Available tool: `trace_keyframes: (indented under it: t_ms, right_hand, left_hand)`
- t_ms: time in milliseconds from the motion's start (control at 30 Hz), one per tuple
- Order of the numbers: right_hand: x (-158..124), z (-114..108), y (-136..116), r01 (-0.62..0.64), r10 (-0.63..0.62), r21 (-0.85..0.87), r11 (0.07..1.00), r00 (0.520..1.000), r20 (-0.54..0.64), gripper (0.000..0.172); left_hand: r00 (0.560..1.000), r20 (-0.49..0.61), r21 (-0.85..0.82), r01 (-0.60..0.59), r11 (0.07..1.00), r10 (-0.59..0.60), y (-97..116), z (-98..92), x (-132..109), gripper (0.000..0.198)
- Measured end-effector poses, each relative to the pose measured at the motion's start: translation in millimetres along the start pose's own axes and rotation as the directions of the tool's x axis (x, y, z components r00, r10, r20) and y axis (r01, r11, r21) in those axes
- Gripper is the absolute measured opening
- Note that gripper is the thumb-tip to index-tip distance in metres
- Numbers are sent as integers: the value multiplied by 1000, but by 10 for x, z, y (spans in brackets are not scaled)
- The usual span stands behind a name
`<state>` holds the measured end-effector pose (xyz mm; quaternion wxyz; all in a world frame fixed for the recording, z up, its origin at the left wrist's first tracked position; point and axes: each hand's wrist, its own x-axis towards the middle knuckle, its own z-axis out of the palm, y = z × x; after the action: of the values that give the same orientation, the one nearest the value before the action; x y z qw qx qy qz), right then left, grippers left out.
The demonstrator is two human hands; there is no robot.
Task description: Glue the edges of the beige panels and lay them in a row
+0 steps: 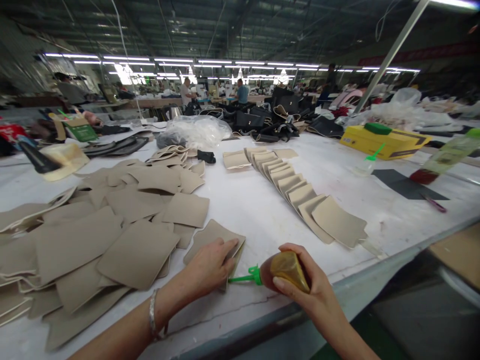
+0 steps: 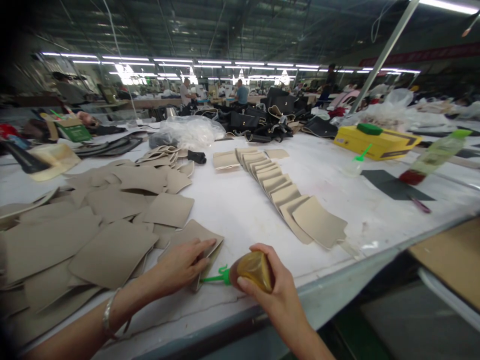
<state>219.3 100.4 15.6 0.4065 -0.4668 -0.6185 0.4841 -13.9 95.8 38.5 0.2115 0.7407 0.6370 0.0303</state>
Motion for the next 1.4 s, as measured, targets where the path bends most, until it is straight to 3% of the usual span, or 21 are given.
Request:
trace_keyframes:
  t_ms: [133, 400, 600, 800, 1033, 1167, 1300, 1400]
  right_hand:
    - [-21, -18, 42, -7, 6, 4, 1000, 999, 43, 49]
    - [77, -87, 140, 130, -146, -156, 979, 985, -90, 47]
    - [153, -117, 174, 148, -187, -205, 967, 965, -185, 49]
    - [98, -109, 157, 45, -45, -21, 999, 999, 22, 52]
    - [208, -121, 200, 73, -91, -99, 992, 978, -190, 53]
    - [134, -75, 236, 55, -66, -78, 995, 987, -146, 52]
    - [-19, -10, 159, -35, 36, 11, 999, 998, -53, 50]
    - [-52, 15, 86, -66, 70, 57, 996, 995, -75, 49]
  left_hand:
    - [1000, -10, 2, 5, 1000, -5, -4, 30, -6, 50]
    - [1000, -7, 4, -2, 1000, 2, -4, 29, -12, 47]
    - [1000, -10, 8, -22, 1000, 22, -10, 30, -5, 45]
    - [1000, 0, -7, -6, 1000, 6, 10, 17, 2, 46]
    - [1000, -8, -16, -13, 1000, 12, -3, 30, -3, 47]
    - [1000, -12, -16, -8, 1000, 8, 3, 38, 2, 48]
    - [1000, -10, -35, 8, 999, -8, -1, 39, 7, 51]
    - [1000, -7, -25, 15, 1000, -15, -13, 41, 9, 51]
